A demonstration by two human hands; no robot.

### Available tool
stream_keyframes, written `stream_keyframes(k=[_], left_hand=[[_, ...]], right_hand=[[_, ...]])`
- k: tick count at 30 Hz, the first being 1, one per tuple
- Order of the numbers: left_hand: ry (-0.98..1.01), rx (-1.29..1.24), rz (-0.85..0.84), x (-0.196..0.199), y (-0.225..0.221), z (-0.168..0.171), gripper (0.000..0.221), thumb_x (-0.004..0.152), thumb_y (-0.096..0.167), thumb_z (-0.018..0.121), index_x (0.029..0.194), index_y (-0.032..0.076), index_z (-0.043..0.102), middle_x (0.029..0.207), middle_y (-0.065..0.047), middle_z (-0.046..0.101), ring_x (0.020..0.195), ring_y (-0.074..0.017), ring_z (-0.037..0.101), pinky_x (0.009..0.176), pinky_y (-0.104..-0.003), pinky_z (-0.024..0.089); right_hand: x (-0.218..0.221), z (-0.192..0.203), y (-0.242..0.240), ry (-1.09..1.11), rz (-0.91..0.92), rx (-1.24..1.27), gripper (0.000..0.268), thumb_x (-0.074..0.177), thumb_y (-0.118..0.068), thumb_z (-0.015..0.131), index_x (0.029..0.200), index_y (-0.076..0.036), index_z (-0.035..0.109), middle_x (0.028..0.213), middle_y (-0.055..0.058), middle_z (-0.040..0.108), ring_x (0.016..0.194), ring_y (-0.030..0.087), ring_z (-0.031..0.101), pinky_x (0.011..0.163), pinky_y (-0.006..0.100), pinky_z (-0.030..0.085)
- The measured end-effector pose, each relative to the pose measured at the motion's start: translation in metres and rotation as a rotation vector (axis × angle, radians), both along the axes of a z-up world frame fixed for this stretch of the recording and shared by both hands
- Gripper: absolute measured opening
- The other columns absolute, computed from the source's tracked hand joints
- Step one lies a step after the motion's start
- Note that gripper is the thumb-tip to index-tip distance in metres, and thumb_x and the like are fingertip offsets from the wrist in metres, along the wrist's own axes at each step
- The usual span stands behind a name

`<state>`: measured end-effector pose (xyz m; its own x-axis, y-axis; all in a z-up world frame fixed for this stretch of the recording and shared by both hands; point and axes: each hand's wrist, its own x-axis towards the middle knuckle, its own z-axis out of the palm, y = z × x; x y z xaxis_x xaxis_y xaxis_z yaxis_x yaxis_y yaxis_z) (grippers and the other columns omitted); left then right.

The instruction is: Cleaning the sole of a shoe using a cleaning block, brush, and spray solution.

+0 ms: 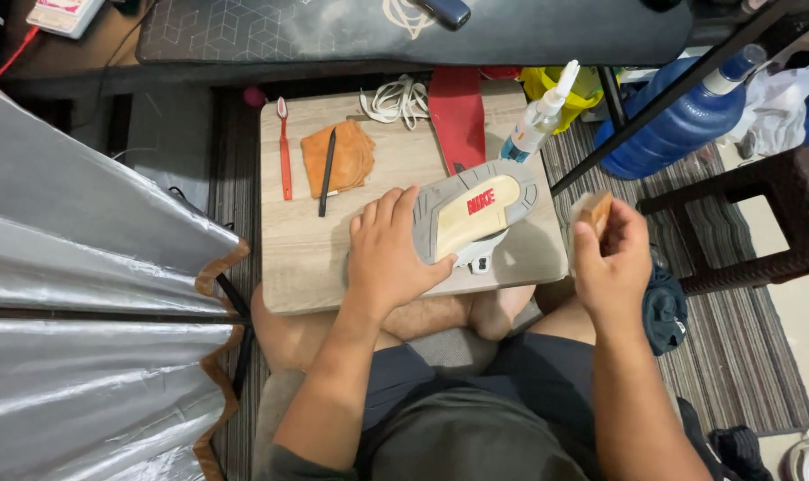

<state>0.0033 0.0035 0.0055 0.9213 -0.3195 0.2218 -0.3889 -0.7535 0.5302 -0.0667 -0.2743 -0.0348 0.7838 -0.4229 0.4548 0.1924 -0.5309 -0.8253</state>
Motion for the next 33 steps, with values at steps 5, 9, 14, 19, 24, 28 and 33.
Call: stream_keyframes(k=[5,9,14,19,24,28,33], left_hand=[[-0.025,0.001,0.002,0.001,-0.001,-0.001,0.103,0.063,0.056,0.081,0.145,0.002,0.051,0.135,-0.017,0.056,0.126,-0.0333,0.052,0.099,-0.047,0.038],[-0.010,0.015,0.002,0.000,0.000,0.002,0.103,0.062,0.054,0.082,0.146,0.002,0.050,0.136,-0.017,0.055,0.127,-0.0329,0.051,0.100,-0.047,0.039],[-0.047,-0.006,-0.002,0.000,0.000,-0.006,0.102,0.062,0.055,0.081,0.145,0.001,0.051,0.134,-0.017,0.056,0.125,-0.0332,0.052,0.098,-0.047,0.039],[-0.047,-0.033,-0.001,0.000,-0.001,-0.005,0.101,0.062,0.054,0.081,0.144,0.001,0.052,0.133,-0.018,0.057,0.125,-0.0336,0.053,0.098,-0.048,0.039],[-0.052,-0.028,-0.001,0.004,-0.001,-0.008,0.103,0.059,0.053,0.082,0.144,0.002,0.052,0.134,-0.016,0.056,0.124,-0.0334,0.052,0.098,-0.048,0.039],[-0.069,0.006,-0.004,0.001,-0.002,-0.010,0.104,0.058,0.049,0.082,0.145,0.003,0.051,0.135,-0.016,0.055,0.124,-0.0338,0.052,0.097,-0.049,0.039],[-0.067,-0.022,-0.009,0.000,-0.001,-0.009,0.104,0.059,0.053,0.082,0.144,0.002,0.052,0.134,-0.017,0.055,0.124,-0.0342,0.052,0.098,-0.048,0.039]], right_hand=[[0.005,0.052,0.027,0.055,0.130,-0.283,0.048,0.094,-0.005,0.077,0.138,0.008,0.062,0.112,0.028,0.062,0.110,0.051,0.065,0.092,0.056,0.054],[0.015,0.076,0.052,0.376,0.088,-0.318,0.064,0.079,-0.029,0.091,0.134,-0.007,0.066,0.112,0.020,0.072,0.102,0.043,0.072,0.078,0.050,0.061],[0.039,0.051,0.047,0.074,0.077,-0.805,0.039,0.089,-0.044,0.085,0.117,-0.019,0.076,0.123,0.005,0.073,0.107,0.032,0.071,0.082,0.043,0.054],[0.056,0.044,0.047,0.069,-0.070,-1.009,0.032,0.101,-0.051,0.072,0.126,-0.030,0.075,0.125,0.005,0.070,0.109,0.029,0.068,0.082,0.039,0.044],[0.048,0.046,0.084,-0.088,0.048,-0.952,0.023,0.100,-0.030,0.074,0.119,-0.017,0.080,0.109,0.020,0.067,0.095,0.041,0.067,0.074,0.045,0.048],[0.043,0.042,0.086,-0.061,0.172,-0.897,0.026,0.093,-0.035,0.076,0.116,-0.023,0.078,0.114,0.015,0.068,0.097,0.037,0.068,0.077,0.044,0.049],[0.057,0.048,0.049,-0.004,0.021,-1.071,0.016,0.098,-0.037,0.072,0.112,-0.032,0.077,0.114,0.011,0.067,0.098,0.035,0.065,0.076,0.045,0.044]])
